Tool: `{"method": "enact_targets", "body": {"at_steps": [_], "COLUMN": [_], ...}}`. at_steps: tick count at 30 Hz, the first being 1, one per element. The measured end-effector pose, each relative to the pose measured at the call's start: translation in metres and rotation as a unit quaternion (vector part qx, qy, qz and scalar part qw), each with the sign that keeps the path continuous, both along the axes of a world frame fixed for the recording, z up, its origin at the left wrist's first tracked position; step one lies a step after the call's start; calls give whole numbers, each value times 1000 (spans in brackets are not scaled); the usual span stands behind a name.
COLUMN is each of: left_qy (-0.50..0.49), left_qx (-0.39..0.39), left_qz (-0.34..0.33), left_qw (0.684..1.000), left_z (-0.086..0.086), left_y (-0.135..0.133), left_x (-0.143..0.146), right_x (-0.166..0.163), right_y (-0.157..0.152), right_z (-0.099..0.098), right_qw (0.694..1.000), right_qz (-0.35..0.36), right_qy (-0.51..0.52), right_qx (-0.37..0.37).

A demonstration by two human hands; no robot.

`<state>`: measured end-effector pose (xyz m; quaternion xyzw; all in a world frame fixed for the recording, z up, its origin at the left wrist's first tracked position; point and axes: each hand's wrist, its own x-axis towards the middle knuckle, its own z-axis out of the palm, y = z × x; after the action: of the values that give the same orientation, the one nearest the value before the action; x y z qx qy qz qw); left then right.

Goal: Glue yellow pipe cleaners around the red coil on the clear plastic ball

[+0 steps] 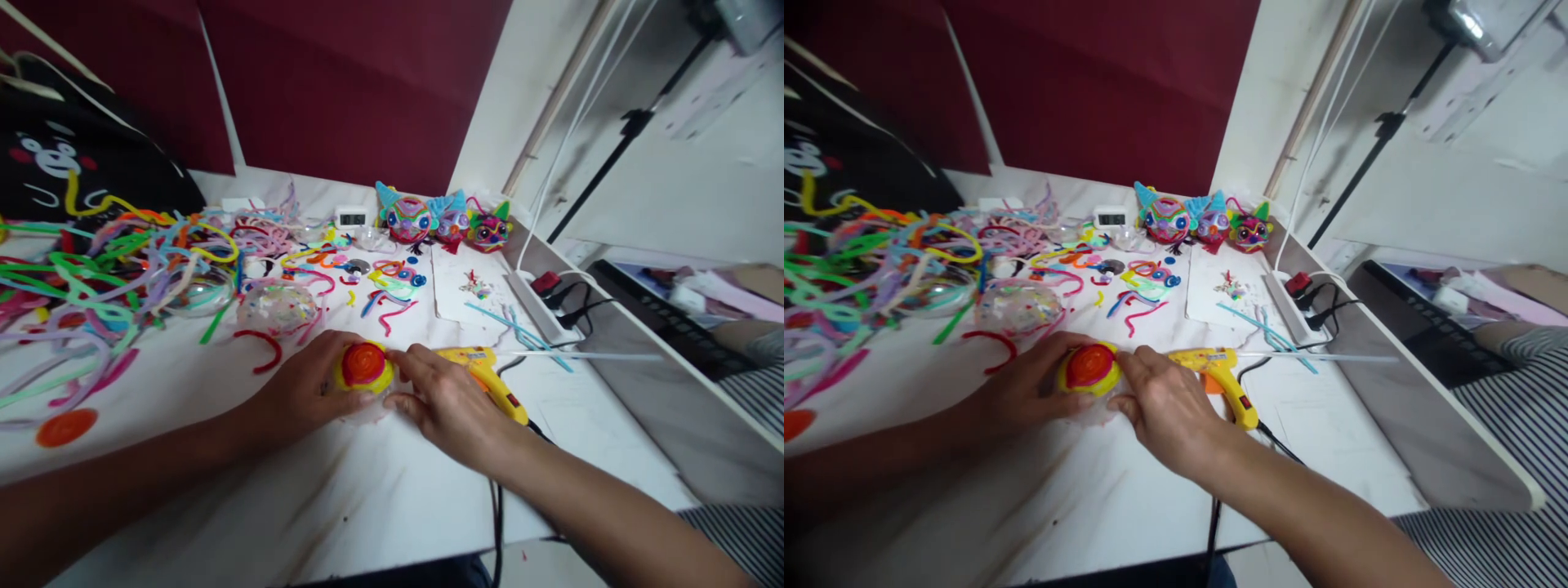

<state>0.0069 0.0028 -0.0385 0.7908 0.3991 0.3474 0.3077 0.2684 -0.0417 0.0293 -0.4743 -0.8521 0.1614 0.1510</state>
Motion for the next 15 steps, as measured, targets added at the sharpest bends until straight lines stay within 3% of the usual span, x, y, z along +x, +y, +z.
{"method": "enact_targets", "body": {"at_steps": [6,15], "left_qy": [-26,-40], "left_qx": [8,-26], "left_qz": [11,6], "left_qw": [1000,999], "left_z": [-1,2], "left_y": [-7,-11], "left_x": [9,6], "right_x": [12,-1], "right_y": [0,-15], "right_z": [-7,-15], "right_qw": [998,987], "right_qz": [18,8], "right_qy": [44,104], "right_qx": [35,120]}}
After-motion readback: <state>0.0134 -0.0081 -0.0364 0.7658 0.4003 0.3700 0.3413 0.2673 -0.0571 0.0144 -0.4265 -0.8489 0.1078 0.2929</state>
